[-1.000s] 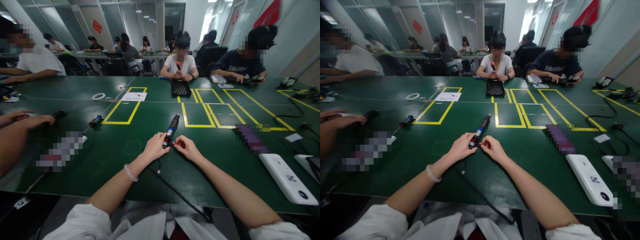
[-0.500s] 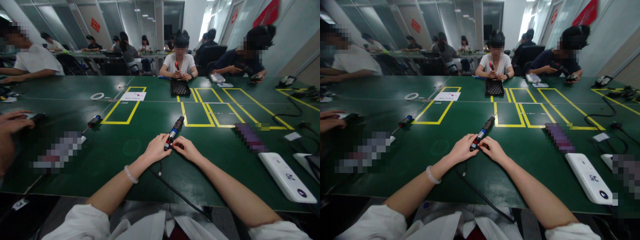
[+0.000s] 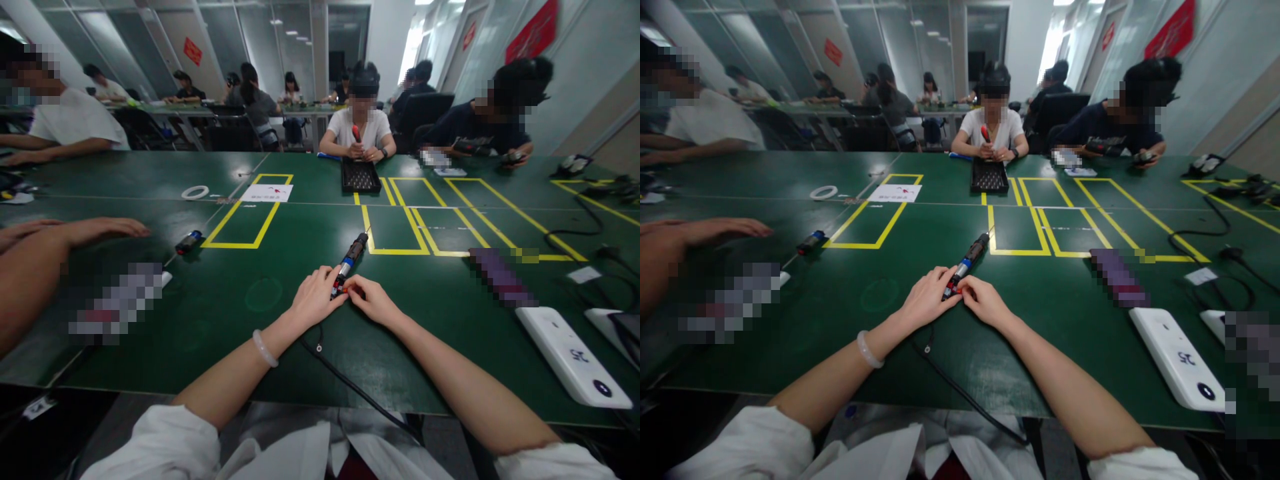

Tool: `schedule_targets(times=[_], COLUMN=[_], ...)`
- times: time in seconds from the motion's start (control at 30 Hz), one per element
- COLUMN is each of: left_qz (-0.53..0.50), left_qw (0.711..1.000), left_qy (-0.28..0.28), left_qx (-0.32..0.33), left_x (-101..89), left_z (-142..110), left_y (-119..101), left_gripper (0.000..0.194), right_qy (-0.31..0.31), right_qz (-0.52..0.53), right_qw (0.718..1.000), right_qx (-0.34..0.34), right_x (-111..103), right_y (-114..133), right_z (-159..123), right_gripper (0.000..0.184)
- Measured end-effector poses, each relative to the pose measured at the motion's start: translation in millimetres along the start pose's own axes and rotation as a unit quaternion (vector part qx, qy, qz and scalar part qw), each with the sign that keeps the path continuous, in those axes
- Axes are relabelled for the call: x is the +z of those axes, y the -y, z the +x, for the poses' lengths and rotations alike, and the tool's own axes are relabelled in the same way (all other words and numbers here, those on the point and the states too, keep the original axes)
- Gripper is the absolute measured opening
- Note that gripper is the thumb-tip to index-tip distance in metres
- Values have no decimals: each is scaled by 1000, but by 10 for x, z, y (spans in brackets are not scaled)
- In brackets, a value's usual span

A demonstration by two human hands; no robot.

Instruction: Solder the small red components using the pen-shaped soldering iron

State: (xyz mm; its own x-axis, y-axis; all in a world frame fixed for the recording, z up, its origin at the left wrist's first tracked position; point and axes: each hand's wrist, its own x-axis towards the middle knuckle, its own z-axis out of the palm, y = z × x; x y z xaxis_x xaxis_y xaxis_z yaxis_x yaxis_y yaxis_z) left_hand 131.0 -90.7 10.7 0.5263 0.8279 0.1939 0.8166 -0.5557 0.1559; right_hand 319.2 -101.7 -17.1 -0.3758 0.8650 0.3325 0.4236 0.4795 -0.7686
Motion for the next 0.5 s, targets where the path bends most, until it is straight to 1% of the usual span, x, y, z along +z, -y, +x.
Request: schedule_targets(times=[0.17, 0.27, 0.37, 0.5], left_qz=[19, 20, 17, 10], left_qw=[1000, 1000, 999, 997], left_qy=[6, 13, 19, 34], left_qx=[-6, -7, -24, -72], left_x=[-34, -68, -97, -137], left_z=[8, 14, 27, 58], left_y=[-5, 76, 253, 637], left_gripper=[61, 61, 63, 65], right_qy=[8, 16, 20, 26], right_qz=[30, 36, 40, 35], right_qw=[999, 999, 999, 998], right_qx=[16, 17, 22, 33], right_x=[-22, -40, -57, -72], right_y=[-9, -23, -25, -16], right_z=[-14, -22, -28, -31], right_gripper=[17, 17, 16, 15])
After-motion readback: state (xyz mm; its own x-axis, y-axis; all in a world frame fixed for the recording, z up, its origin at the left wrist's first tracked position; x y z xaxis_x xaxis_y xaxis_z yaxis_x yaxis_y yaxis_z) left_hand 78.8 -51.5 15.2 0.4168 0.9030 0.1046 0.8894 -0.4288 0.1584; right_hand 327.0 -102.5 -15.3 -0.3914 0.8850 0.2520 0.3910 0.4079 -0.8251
